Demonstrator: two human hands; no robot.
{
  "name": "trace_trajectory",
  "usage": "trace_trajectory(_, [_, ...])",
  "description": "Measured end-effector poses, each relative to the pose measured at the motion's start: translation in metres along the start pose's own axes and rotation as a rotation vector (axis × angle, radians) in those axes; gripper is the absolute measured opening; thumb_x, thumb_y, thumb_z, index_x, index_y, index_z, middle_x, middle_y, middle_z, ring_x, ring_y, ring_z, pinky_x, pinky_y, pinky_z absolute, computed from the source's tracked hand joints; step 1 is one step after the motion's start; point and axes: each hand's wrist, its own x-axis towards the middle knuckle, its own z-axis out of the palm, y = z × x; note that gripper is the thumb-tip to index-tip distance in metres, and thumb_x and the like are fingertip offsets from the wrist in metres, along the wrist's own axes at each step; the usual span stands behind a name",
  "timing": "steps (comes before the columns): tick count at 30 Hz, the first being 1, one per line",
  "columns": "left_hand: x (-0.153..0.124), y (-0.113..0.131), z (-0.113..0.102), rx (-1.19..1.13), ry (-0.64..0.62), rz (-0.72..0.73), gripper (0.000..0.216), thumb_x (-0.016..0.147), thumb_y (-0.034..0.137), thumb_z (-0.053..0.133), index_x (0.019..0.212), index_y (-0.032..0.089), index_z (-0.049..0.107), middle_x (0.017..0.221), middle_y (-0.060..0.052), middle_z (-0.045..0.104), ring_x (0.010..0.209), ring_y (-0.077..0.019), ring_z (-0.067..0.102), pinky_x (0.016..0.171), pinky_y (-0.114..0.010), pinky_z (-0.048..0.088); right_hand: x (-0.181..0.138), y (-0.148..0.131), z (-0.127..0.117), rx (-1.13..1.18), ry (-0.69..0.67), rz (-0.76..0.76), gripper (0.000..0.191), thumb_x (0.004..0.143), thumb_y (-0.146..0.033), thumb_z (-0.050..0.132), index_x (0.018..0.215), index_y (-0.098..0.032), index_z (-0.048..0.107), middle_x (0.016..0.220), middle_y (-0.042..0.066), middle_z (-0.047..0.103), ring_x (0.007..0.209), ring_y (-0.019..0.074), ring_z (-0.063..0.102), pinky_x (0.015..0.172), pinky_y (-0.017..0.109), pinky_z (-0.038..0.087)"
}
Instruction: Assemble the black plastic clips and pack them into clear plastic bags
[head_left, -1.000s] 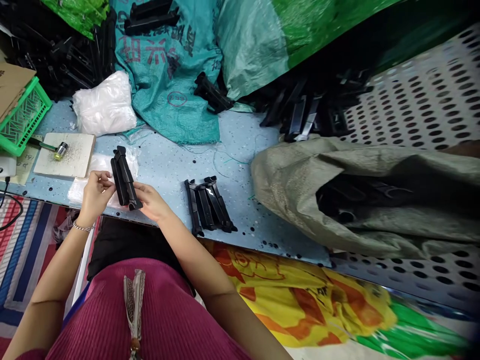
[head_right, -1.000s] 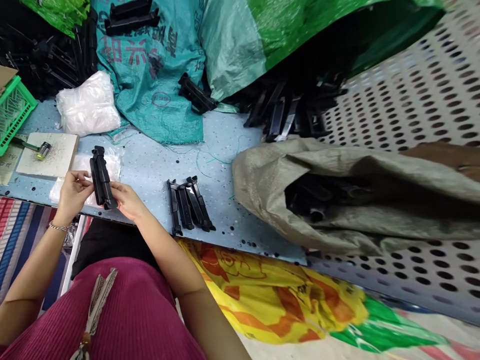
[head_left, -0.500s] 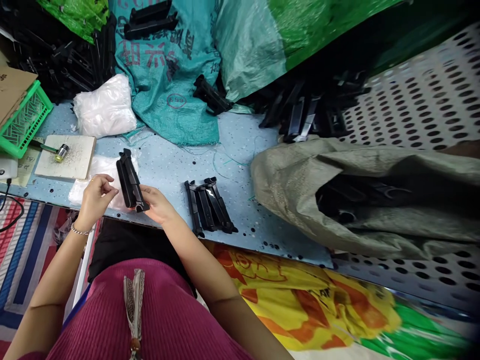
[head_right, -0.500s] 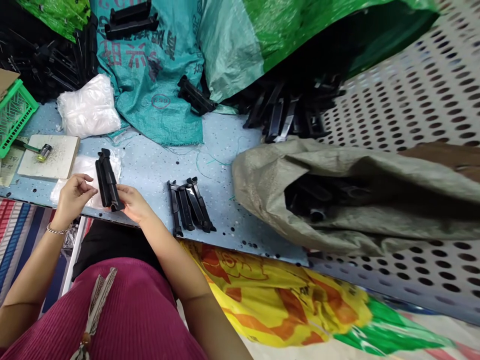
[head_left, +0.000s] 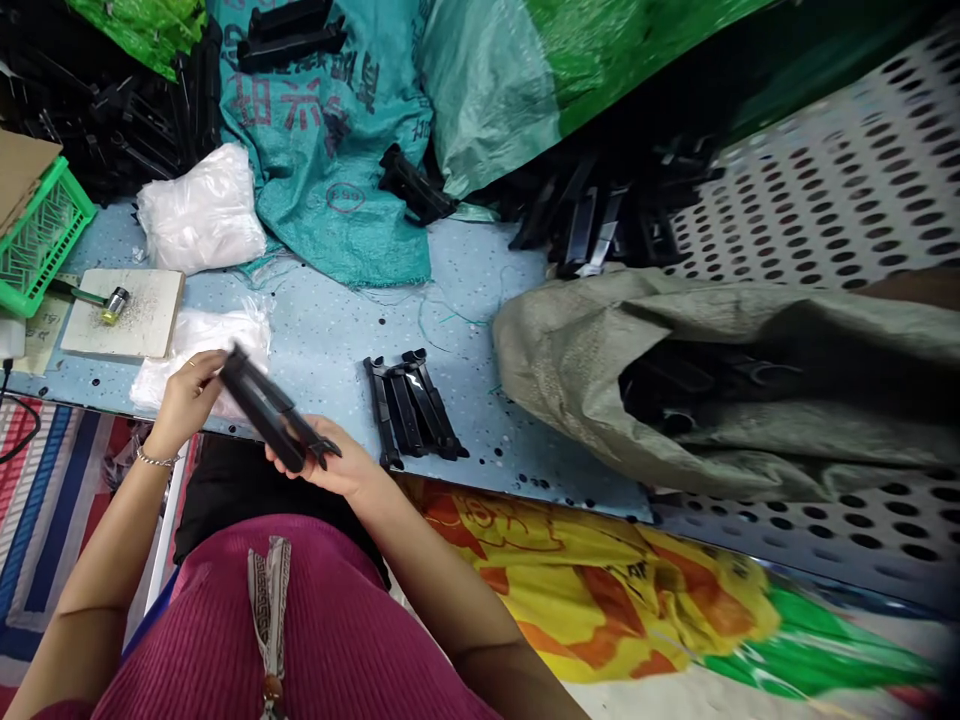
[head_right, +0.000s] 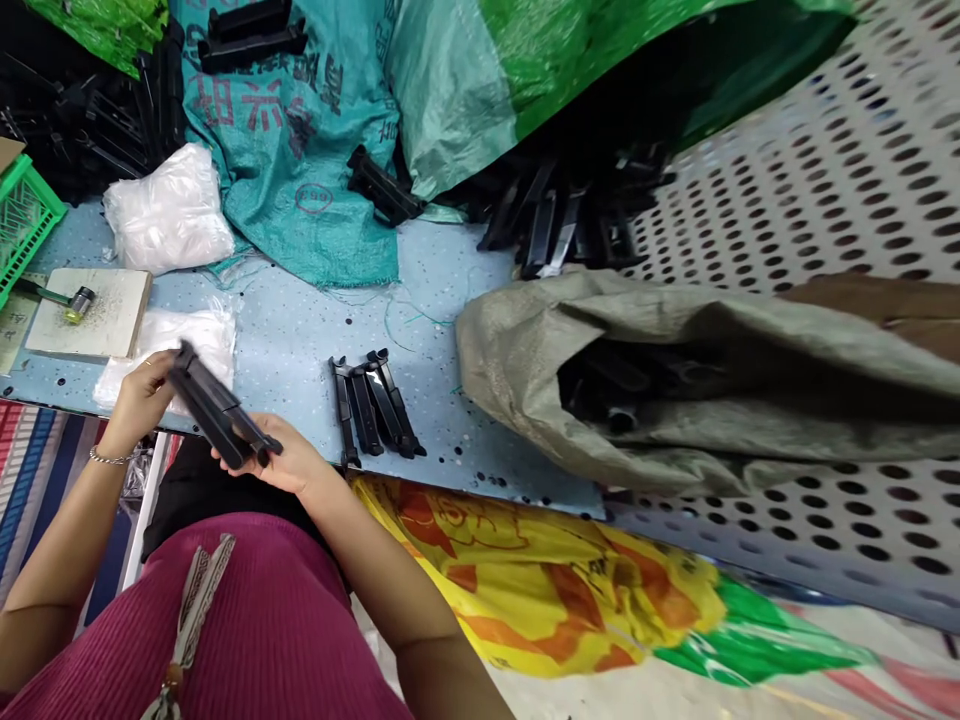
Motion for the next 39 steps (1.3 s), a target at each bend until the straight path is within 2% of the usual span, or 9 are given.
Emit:
trace_trajectory(7, [-0.026,0.011,0.004,0.222,-0.052,0.205,0.067,0.092,0.005,0.047,0.157,0.023,0.042,0.156,-0.014,0.05,0.144,-0.0263,0.05,0.118,-0.045,0.048,0.014,0.014,-0.012,0.287,0.02,0.174,0.027,0.103,-0.021,0.045,0.108,-0.007,0.067,0.082,0.006,0.073,0.056,0.0062,0.063,0.048,0.01,0.053])
trace_trajectory(10, [-0.044,0.031,0.021,0.203,-0.178,0.415,0.08,0.092,0.0,0.042,0.164,0.027,0.023,0.161,-0.013,0.045,0.149,-0.0247,0.044,0.12,-0.045,0.046,0.023,0.01,-0.01,0.18,0.141,-0.039,0.014,0.095,-0.024,0.06,0.091,-0.014,0.068,0.075,0.002,0.069,0.056,0.008,0.06,0.048,0.013,0.051])
trace_trajectory(14, [-0.055,0.049,0.034,0.104,-0.324,0.475,0.082,0.093,0.004,0.047,0.165,0.029,0.017,0.159,-0.015,0.046,0.147,-0.0258,0.047,0.117,-0.047,0.05,0.02,0.01,0.009,-0.419,0.385,-0.422,0.009,0.086,-0.028,0.074,0.088,-0.019,0.071,0.078,-0.001,0.069,0.075,0.0149,0.063,0.071,0.024,0.056])
trace_trajectory(17, [-0.065,0.068,0.009,0.113,-0.33,0.433,0.074,0.094,0.018,0.062,0.161,0.029,0.034,0.146,-0.015,0.058,0.135,-0.029,0.059,0.11,-0.049,0.055,0.002,0.013,0.029,-0.753,0.311,-0.476,0.019,0.093,-0.034,0.066,0.105,-0.023,0.075,0.098,0.002,0.074,0.096,0.0192,0.065,0.091,0.033,0.053])
trace_trajectory(21, [-0.097,0.086,-0.068,0.168,-0.39,0.239,0.062,0.091,0.03,0.069,0.149,0.041,0.052,0.135,-0.005,0.069,0.122,-0.0275,0.068,0.101,-0.041,0.061,-0.036,0.0,0.039,-0.921,0.079,-0.361,0.037,0.1,-0.039,0.055,0.133,-0.026,0.065,0.115,0.006,0.073,0.092,0.0193,0.068,0.088,0.037,0.055])
trace_trajectory(24, [-0.115,0.046,-0.107,0.219,-0.562,-0.024,0.044,0.088,0.043,0.069,0.132,0.044,0.068,0.127,-0.001,0.074,0.117,-0.0297,0.07,0.095,-0.042,0.061,-0.07,-0.025,0.018,-1.372,0.557,-0.457,0.036,0.101,-0.035,0.053,0.134,-0.024,0.064,0.12,0.012,0.068,0.101,0.0243,0.065,0.095,0.043,0.052])
trace_trajectory(28, [-0.114,-0.058,-0.076,0.462,-0.793,-0.507,0.017,0.083,0.035,0.067,0.085,0.022,0.077,0.093,-0.01,0.079,0.095,-0.0332,0.074,0.085,-0.043,0.056,-0.098,-0.044,-0.017,-1.919,1.155,-0.212,0.037,0.097,-0.023,0.052,0.13,-0.013,0.063,0.116,0.021,0.062,0.104,0.0344,0.062,0.088,0.048,0.052])
trace_trajectory(33, [-0.11,-0.126,-0.011,0.637,-0.82,-0.685,0.021,0.09,0.032,0.071,0.08,0.014,0.066,0.079,-0.004,0.069,0.079,-0.0213,0.069,0.077,-0.037,0.056,-0.103,-0.034,-0.026,-2.091,1.091,-0.124,0.049,0.096,-0.022,0.051,0.145,-0.016,0.053,0.12,0.021,0.061,0.104,0.0353,0.063,0.081,0.044,0.055])
trace_trajectory(39, [-0.087,-0.084,-0.025,0.434,-0.853,-0.59,0.029,0.089,0.029,0.063,0.062,0.017,0.062,0.064,-0.006,0.066,0.067,-0.0205,0.067,0.066,-0.03,0.049,-0.098,-0.032,-0.048,-1.687,1.019,-0.234,0.045,0.095,-0.024,0.052,0.138,-0.014,0.058,0.121,0.019,0.067,0.108,0.0334,0.066,0.094,0.05,0.053])
